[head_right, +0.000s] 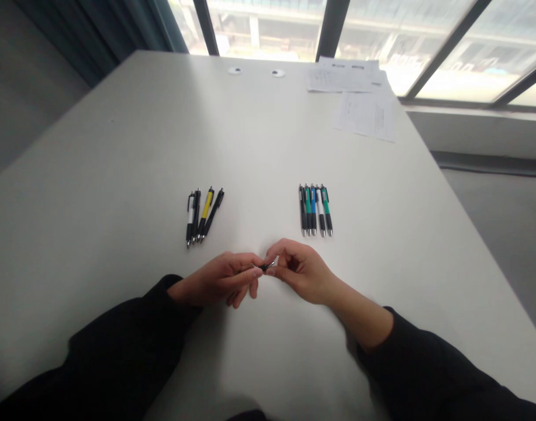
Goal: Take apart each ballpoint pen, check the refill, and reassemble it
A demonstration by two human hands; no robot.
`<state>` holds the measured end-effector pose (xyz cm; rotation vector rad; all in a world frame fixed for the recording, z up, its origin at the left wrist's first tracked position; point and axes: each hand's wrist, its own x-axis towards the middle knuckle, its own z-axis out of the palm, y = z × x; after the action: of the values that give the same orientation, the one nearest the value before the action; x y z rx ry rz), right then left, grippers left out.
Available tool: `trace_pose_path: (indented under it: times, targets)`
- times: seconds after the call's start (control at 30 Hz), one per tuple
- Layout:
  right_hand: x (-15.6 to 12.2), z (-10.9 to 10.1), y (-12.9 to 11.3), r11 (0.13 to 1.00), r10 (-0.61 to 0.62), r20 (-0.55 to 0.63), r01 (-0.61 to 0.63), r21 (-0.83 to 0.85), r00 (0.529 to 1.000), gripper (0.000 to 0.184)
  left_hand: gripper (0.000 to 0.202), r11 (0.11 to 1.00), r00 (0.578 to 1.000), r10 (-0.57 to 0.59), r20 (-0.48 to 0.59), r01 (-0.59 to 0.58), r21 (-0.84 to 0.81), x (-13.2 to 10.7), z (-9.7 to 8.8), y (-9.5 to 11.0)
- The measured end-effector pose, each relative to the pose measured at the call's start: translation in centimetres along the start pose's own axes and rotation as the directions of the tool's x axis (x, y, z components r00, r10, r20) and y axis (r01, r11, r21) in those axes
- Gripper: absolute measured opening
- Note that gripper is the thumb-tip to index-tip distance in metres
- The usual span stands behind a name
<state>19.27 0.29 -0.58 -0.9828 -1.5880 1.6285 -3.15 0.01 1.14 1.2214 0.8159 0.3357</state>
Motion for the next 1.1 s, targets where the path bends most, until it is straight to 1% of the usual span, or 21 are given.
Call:
trace_pose_path:
  times: [0.1, 0.23, 0.33, 0.43, 0.57, 0.63, 0.77, 0.93, 1.0, 1.1]
  targets:
    - [0.01, 0.05, -0.09, 1.0, -0.009, -0.002, 0.009, -0.005, 1.0, 0.027, 0.038, 0.998, 1.0, 0.016, -0.007, -0.015, 0.057, -0.05, -0.09, -0.03]
    - [0.01, 0.09, -0.19, 1.0, -0.011, 0.003, 0.011, 0.007, 1.0, 0.027, 0.042, 0.993, 0.999, 0.012, -0.045, -0.007, 0.114, -0.18, -0.16, 0.08]
    - [-0.04, 0.07, -0.11, 1.0, -0.012, 0.0, 0.012, 0.002, 1.0, 0.027, 0.044, 0.991, 0.999, 0.011, -0.042, -0.005, 0.137, -0.16, -0.16, 0.03]
    - [-0.09, 0.02, -0.02, 1.0, -0.014, -0.006, 0.014, -0.017, 1.0, 0.027, 0.029, 0.997, 0.999, -0.005, -0.036, 0.007, 0.074, 0.01, -0.12, -0.31]
    - [-0.03, -0.03, -0.12, 0.999, -0.029, -0.015, 0.029, -0.02, 0.999, 0.027, 0.029, 1.0, 1.0, 0.0, -0.019, 0.0, -0.024, 0.14, -0.04, -0.59]
    - [0.02, -0.01, -0.23, 1.0, -0.03, -0.02, 0.029, -0.011, 0.999, 0.026, 0.03, 1.0, 1.0, 0.013, -0.011, -0.013, -0.018, 0.07, -0.05, -0.44]
    - [-0.01, 0.07, -0.37, 1.0, -0.001, -0.012, 0.001, 0.018, 1.0, 0.026, 0.038, 0.999, 0.999, 0.017, -0.028, -0.016, 0.047, -0.15, -0.13, 0.06]
    - [-0.07, 0.21, -0.34, 0.999, 0.02, -0.002, -0.02, 0.029, 1.0, 0.024, 0.03, 0.999, 0.998, 0.039, -0.045, -0.038, 0.027, -0.12, -0.06, 0.03]
    - [-0.01, 0.21, -0.35, 1.0, -0.001, -0.026, 0.002, 0.007, 1.0, 0.023, 0.027, 0.999, 0.998, 0.038, -0.046, -0.037, 0.017, -0.06, -0.01, -0.04]
    - [0.09, 0.04, -0.44, 0.997, -0.066, -0.121, 0.061, -0.044, 0.99, 0.022, 0.026, 1.0, 0.995, 0.022, -0.094, -0.021, 0.012, 0.0, 0.07, 0.05]
